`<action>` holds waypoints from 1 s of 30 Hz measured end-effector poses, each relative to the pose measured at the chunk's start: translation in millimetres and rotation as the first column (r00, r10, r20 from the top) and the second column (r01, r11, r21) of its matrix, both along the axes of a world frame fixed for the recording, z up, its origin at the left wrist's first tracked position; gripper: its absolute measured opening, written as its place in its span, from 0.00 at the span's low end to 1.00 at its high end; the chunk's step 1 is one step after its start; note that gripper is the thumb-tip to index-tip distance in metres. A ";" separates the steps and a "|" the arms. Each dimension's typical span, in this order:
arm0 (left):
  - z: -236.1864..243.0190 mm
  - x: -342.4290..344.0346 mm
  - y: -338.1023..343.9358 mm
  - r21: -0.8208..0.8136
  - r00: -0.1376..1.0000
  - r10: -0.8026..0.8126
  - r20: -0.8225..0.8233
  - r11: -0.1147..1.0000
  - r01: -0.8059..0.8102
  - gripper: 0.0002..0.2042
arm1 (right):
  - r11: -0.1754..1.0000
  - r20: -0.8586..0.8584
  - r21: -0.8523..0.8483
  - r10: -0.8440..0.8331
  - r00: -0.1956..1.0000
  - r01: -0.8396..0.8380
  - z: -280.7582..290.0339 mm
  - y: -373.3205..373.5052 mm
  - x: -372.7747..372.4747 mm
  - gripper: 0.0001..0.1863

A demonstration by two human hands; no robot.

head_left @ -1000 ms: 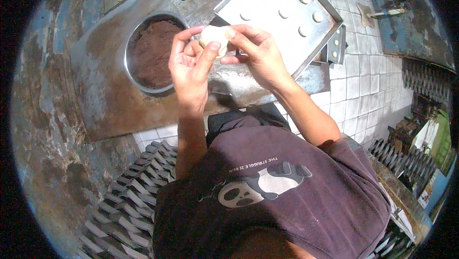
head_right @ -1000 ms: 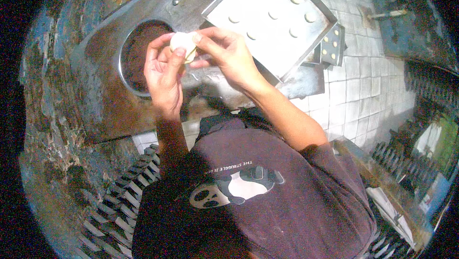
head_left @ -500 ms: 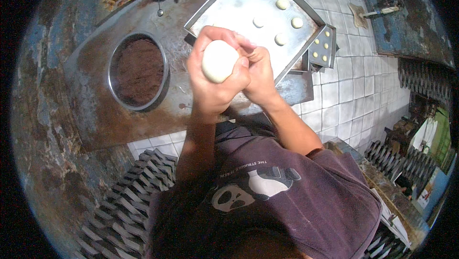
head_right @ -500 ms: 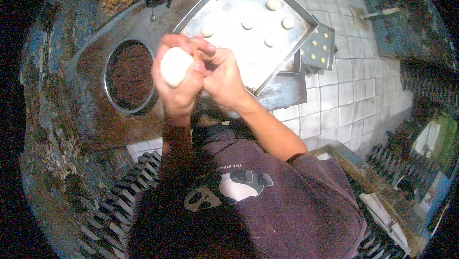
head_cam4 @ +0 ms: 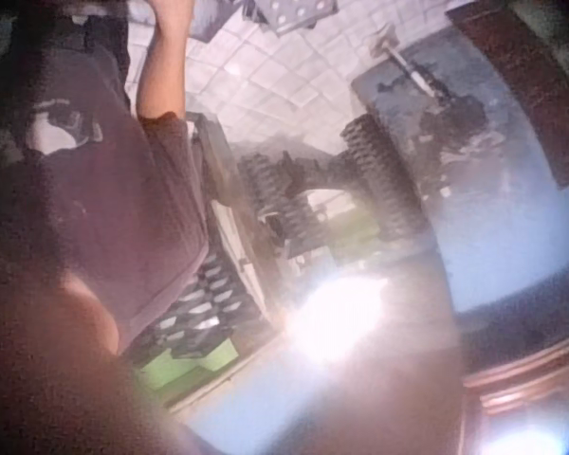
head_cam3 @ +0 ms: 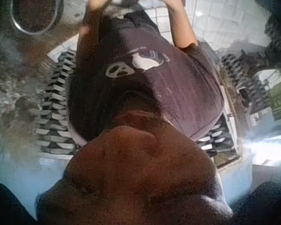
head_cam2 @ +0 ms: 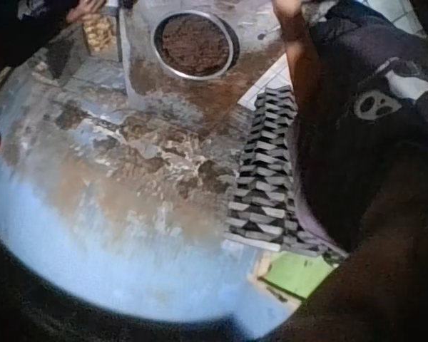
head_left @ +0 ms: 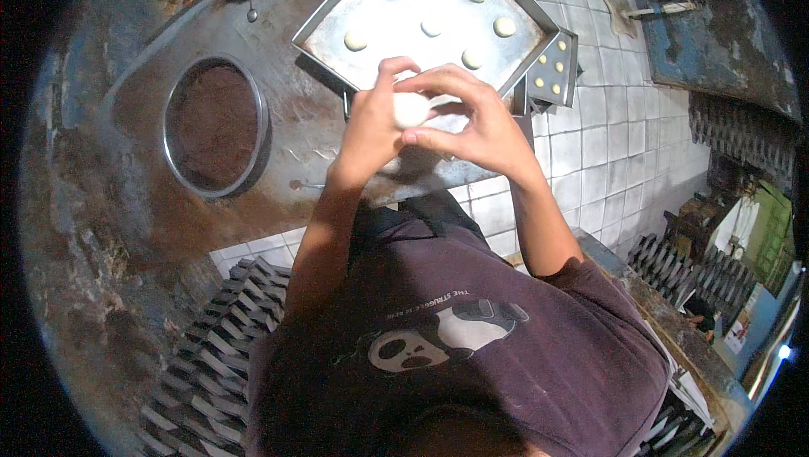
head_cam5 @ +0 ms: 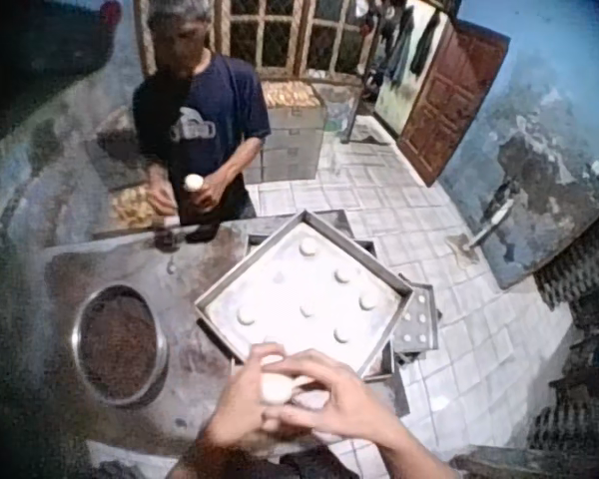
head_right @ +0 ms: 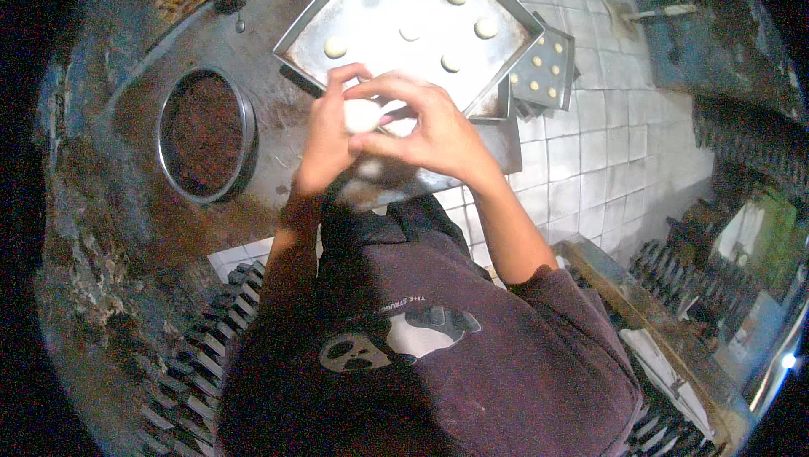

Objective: The person prepares dough buns by flattening dough by hand, scooping a dark filling from a bowl with a spoon, placing it onto the dough, and pinching the edges to seal it. They then place the finished buns onto a metal tray.

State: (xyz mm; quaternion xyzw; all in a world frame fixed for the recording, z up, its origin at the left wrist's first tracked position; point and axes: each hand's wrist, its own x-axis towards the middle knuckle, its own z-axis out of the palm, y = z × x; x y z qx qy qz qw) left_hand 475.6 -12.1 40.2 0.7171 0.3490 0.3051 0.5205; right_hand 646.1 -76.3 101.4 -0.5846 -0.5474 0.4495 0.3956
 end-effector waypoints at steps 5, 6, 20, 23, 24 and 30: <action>-37.6 46.4 15.8 0.078 0.992 -0.125 0.003 0.989 0.124 0.28 | 0.986 0.073 -0.067 -0.146 0.987 0.151 -35.1 0.8 25.8 0.24; -43.4 53.1 16.2 0.072 0.991 -0.130 -0.021 0.989 0.131 0.28 | 0.984 0.080 -0.081 -0.155 0.985 0.161 -41.8 1.2 30.8 0.24; -110.9 -86.3 5.0 -0.067 0.956 0.049 -0.289 0.995 -0.072 0.48 | 0.986 0.901 0.002 0.071 0.427 -0.169 -255.4 -15.8 33.3 0.39; -131.6 -154.8 -23.2 0.050 0.913 0.161 -0.375 0.987 -0.153 0.48 | 0.984 0.894 -0.060 0.127 0.431 -0.166 -264.7 -11.4 21.2 0.48; -130.6 -166.6 -34.9 0.034 0.895 0.215 -0.390 0.975 -0.219 0.48 | 0.986 0.893 -0.044 0.112 0.437 -0.162 -266.3 -9.1 18.9 0.49; -120.7 -203.3 -80.1 -0.222 0.826 0.382 -0.414 0.837 -0.499 0.47 | 0.971 0.465 -0.231 0.168 0.869 -0.064 -281.3 0.0 57.9 0.43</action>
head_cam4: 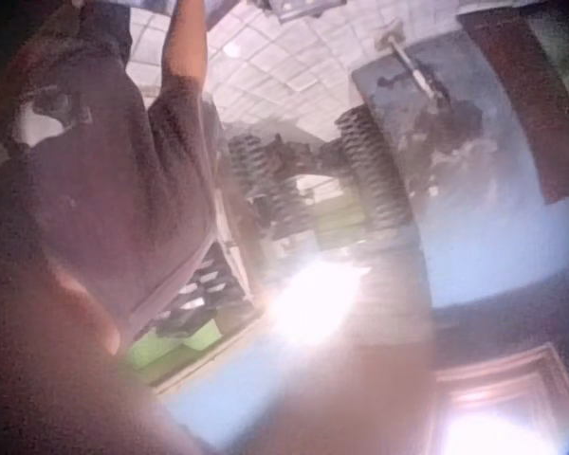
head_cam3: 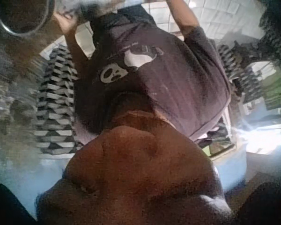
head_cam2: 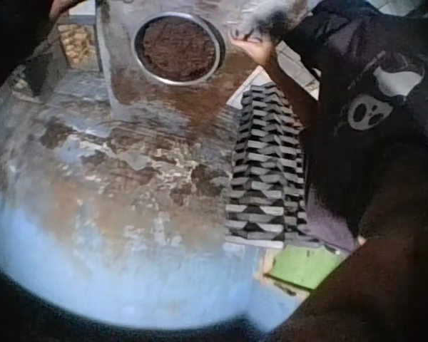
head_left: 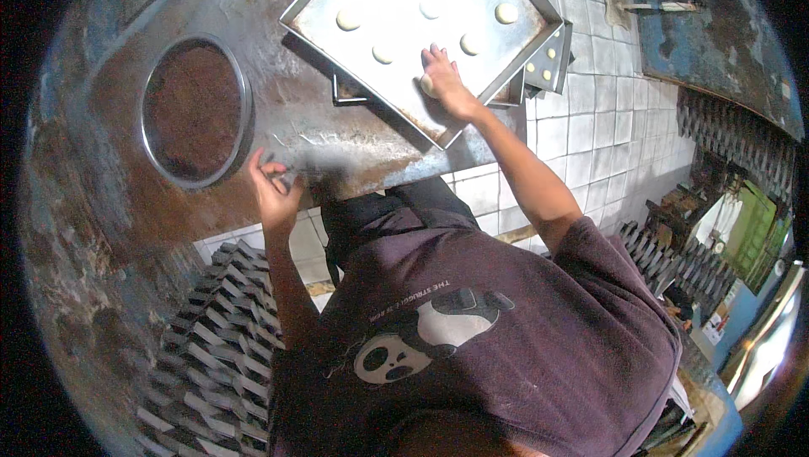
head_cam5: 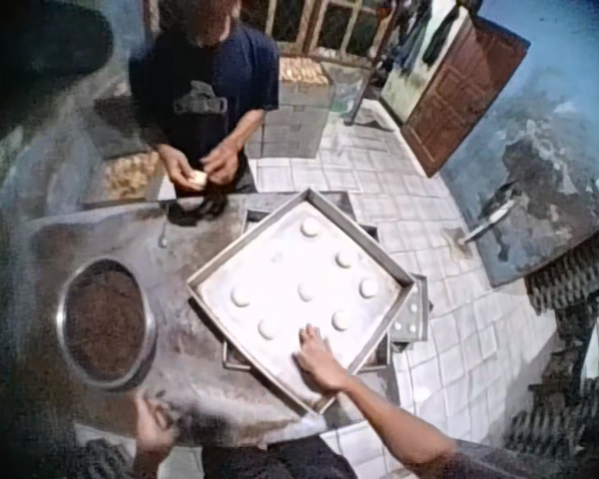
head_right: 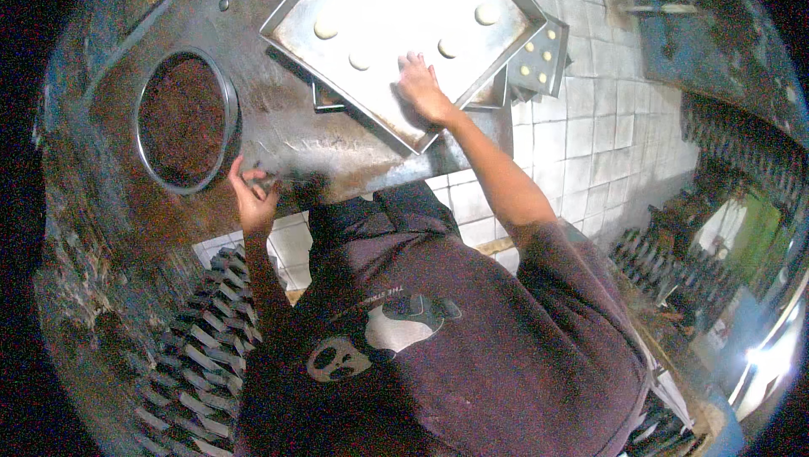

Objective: The person prepares dough buns by flattening dough by hand, scooping a dark filling from a bowl with a spoon, placing it onto the dough, and pinching the edges to seal it. They then place the finished buns onto a metal tray.

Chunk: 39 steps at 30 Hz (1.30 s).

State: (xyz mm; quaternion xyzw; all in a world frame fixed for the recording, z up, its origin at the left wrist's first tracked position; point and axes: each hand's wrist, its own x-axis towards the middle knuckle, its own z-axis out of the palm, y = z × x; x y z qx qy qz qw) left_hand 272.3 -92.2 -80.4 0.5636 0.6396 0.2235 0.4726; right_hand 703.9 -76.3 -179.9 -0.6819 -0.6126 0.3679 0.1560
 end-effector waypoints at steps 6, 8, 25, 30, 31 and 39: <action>5.2 5.0 -18.7 -0.056 0.998 0.053 0.020 0.997 -0.052 0.44 | 0.954 0.018 0.162 -0.257 0.966 0.251 27.7 28.4 -14.2 0.31; 12.4 7.8 -15.9 -0.041 1.000 -0.002 -0.030 0.999 0.001 0.43 | 0.969 0.303 0.204 -0.198 0.932 0.139 15.1 24.2 -38.9 0.36; 12.2 -46.0 -37.1 -0.090 0.956 -0.266 -0.121 0.963 0.256 0.27 | 0.679 -0.575 0.062 -0.575 0.582 0.732 8.8 -19.3 -21.8 0.25; 17.6 -92.3 -34.1 -0.066 0.900 -0.407 -0.157 0.914 0.401 0.27 | 0.795 -0.556 -0.054 -0.526 0.644 0.604 77.4 -68.8 -108.1 0.20; 14.3 -103.1 -33.8 -0.071 0.885 -0.438 -0.157 0.899 0.433 0.27 | 0.806 -0.546 -0.048 -0.515 0.661 0.589 69.6 -81.9 -122.4 0.20; -17.0 -213.0 -53.6 -0.074 0.916 -0.375 -0.146 0.927 0.368 0.29 | 0.755 -0.519 -0.125 -0.603 0.606 0.644 -21.6 -167.6 -250.0 0.21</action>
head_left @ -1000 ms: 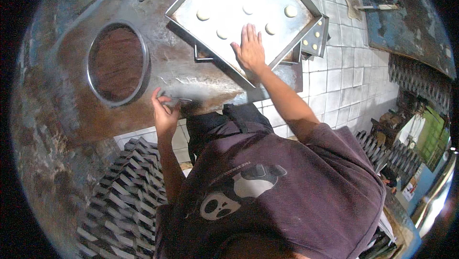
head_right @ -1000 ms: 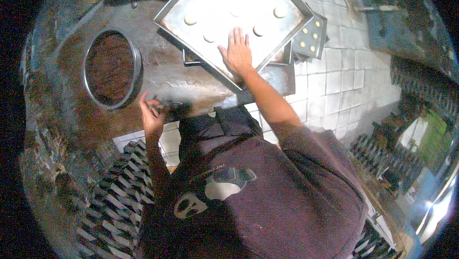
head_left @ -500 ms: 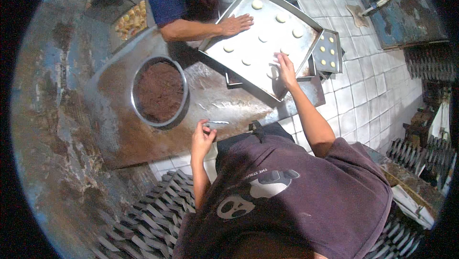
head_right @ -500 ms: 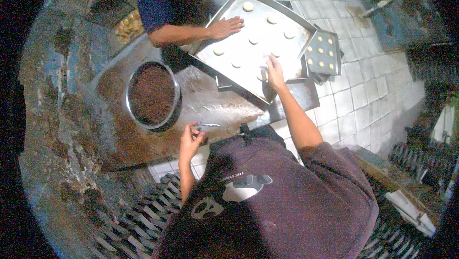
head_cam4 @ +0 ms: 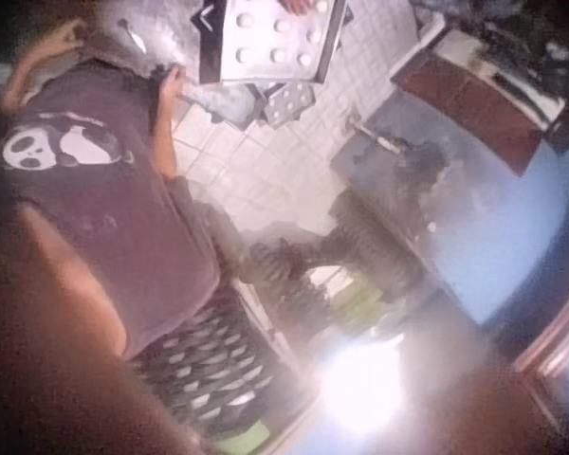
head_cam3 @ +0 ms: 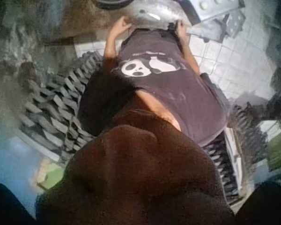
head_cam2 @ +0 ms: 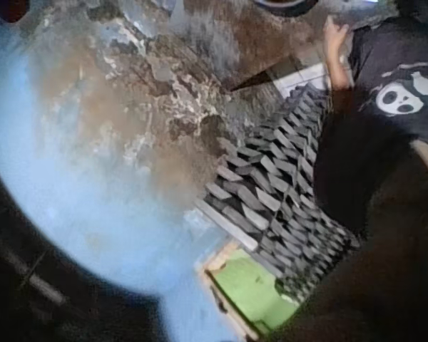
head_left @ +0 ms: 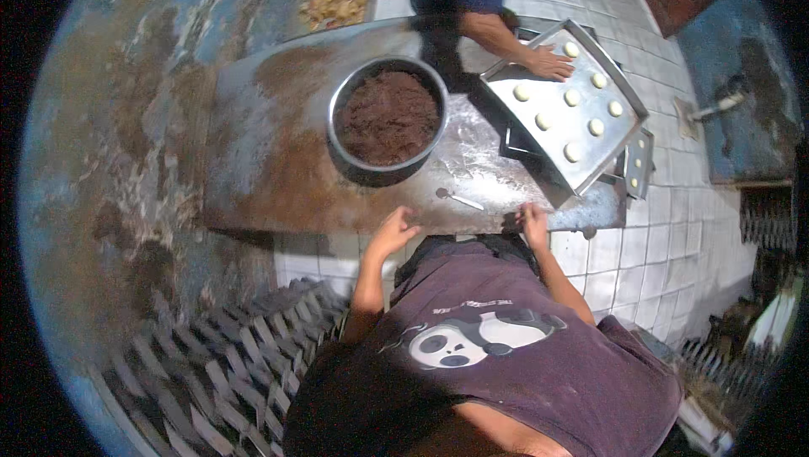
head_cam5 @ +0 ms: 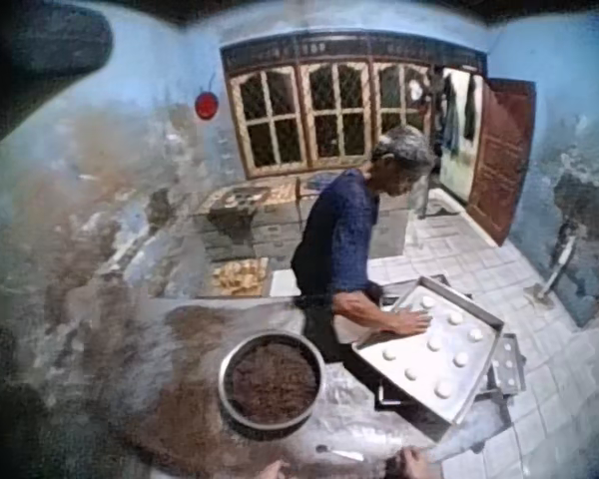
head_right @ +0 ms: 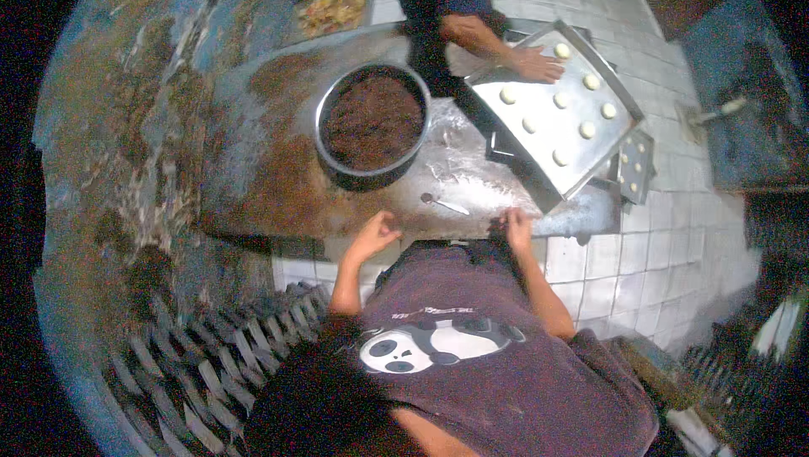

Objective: The person prepares dough buns by flattening dough by hand, scooping a dark filling from a bowl with a spoon, placing it onto the dough, and pinching the edges to seal it. They then place the finished buns onto a metal tray.

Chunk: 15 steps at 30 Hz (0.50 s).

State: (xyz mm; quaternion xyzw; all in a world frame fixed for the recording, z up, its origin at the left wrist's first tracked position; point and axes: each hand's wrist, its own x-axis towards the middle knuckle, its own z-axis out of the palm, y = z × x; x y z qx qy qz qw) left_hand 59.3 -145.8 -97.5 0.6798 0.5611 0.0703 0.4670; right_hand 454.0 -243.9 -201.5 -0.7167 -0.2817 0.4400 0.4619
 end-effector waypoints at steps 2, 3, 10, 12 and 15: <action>-3.9 -18.4 -7.6 0.017 1.000 -0.012 0.006 1.000 0.012 0.29 | 0.998 0.122 -0.059 0.021 0.992 -0.014 -41.5 -19.9 2.2 0.21; -13.0 -29.8 -10.7 -0.011 1.000 0.008 -0.007 1.000 -0.008 0.29 | 0.992 0.182 -0.115 0.080 0.980 -0.060 -51.7 -24.7 4.2 0.21; -15.1 -79.6 -17.8 -0.241 0.992 0.082 -0.095 0.965 -0.103 0.28 | 0.781 0.207 -0.342 0.605 0.769 -0.522 -26.8 -14.4 1.8 0.23; -33.6 -87.2 -12.7 -0.172 0.997 0.041 -0.063 0.984 -0.052 0.28 | 0.766 0.217 -0.456 0.589 0.779 -0.452 -33.5 -7.1 8.5 0.24; -37.1 -82.9 -0.2 -0.154 0.990 -0.050 -0.129 0.988 0.030 0.29 | 0.816 0.172 -0.438 0.488 0.856 -0.377 -32.7 -3.0 14.4 0.26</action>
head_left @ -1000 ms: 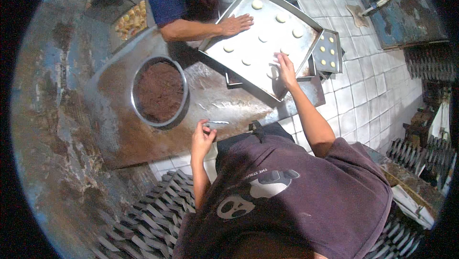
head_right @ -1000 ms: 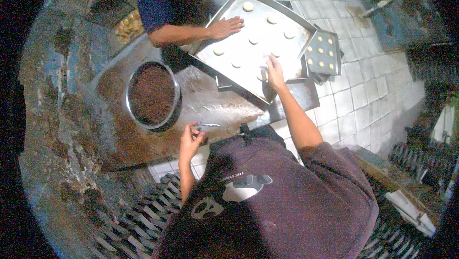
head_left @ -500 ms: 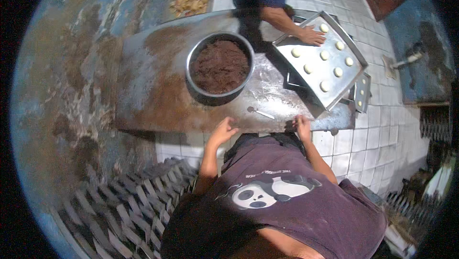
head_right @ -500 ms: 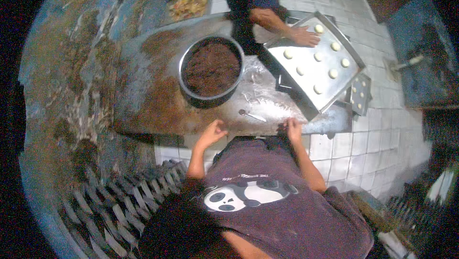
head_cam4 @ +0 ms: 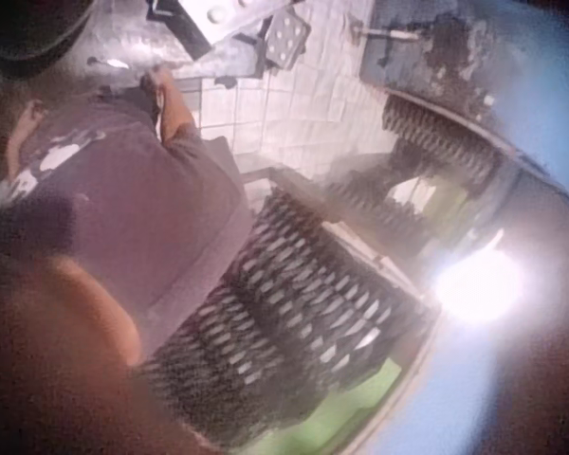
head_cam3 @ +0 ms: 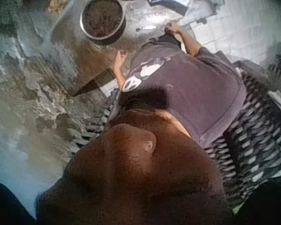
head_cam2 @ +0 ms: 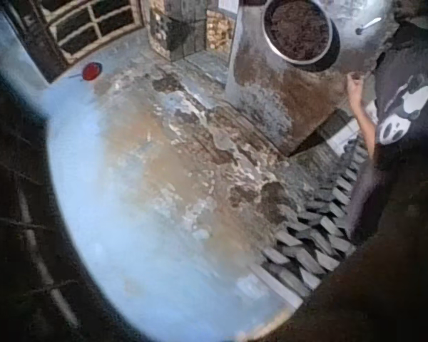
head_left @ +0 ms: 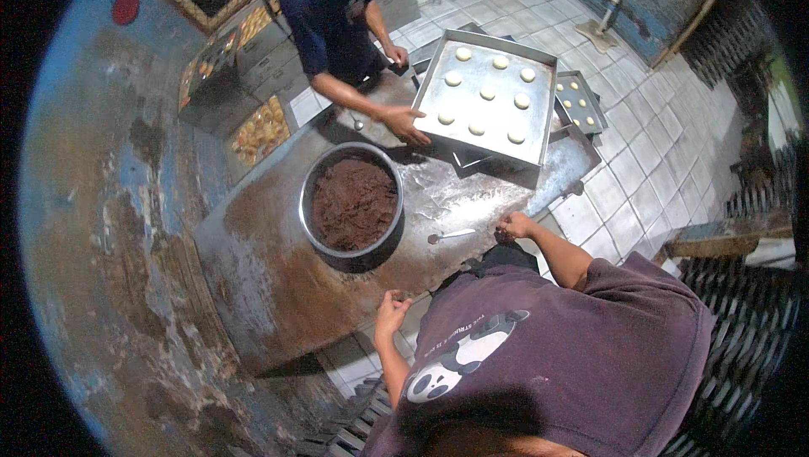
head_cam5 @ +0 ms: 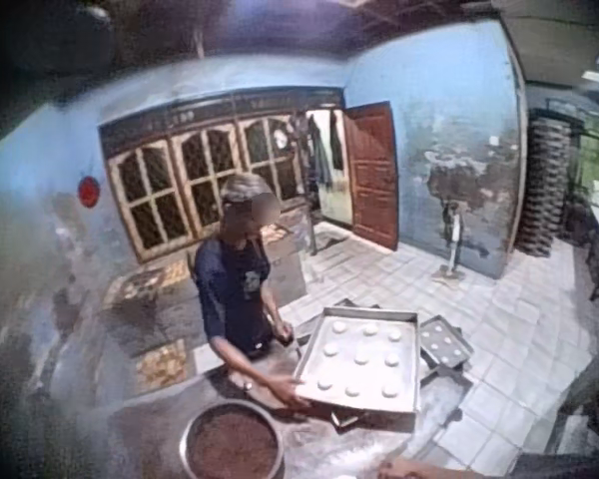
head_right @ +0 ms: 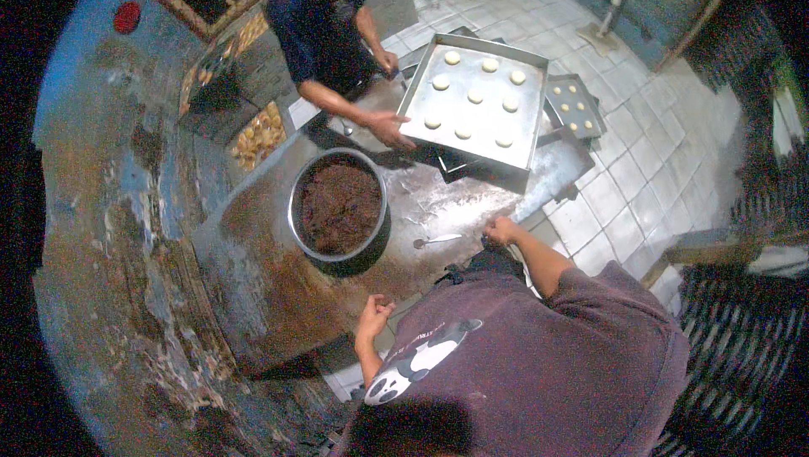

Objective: The person prepares dough buns by flattening dough by hand, scooping a dark filling from a bowl with a spoon, placing it onto the dough, and pinching the edges to seal it. They then place the finished buns onto a metal tray.

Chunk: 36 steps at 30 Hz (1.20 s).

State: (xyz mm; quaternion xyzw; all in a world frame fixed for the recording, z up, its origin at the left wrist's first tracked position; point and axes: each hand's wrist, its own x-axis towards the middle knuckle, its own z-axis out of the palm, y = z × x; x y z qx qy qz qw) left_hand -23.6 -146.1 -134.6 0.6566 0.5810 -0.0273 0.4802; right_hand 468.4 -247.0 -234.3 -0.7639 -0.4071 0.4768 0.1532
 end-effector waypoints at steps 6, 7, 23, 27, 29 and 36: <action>22.5 30.1 32.9 0.022 0.997 -0.081 0.003 0.997 0.081 0.29 | 0.990 -0.065 0.131 -0.050 0.997 0.058 26.5 3.5 -2.1 0.26; 26.0 38.1 38.5 0.012 0.995 -0.097 0.018 0.995 0.096 0.29 | 0.988 -0.081 0.140 -0.056 0.995 0.067 29.0 0.6 -0.8 0.26; 79.8 219.8 37.4 0.057 0.985 -0.172 -0.002 0.984 0.171 0.23 | 0.839 0.431 0.505 -0.040 0.901 -0.205 96.5 172.1 194.2 0.21; 93.9 263.2 30.6 0.029 0.997 -0.001 0.080 1.000 -0.001 0.21 | 0.849 0.583 0.281 0.220 0.782 -0.448 55.6 227.2 235.0 0.12; 113.7 282.6 25.5 0.033 0.998 0.032 0.061 0.999 -0.034 0.21 | 0.838 0.641 0.213 0.267 0.720 -0.501 38.2 238.8 237.2 0.10; 108.8 331.1 30.8 0.013 0.939 0.188 0.288 0.980 -0.200 0.21 | 0.893 -0.044 0.072 0.448 0.893 -0.445 81.3 261.9 237.3 0.16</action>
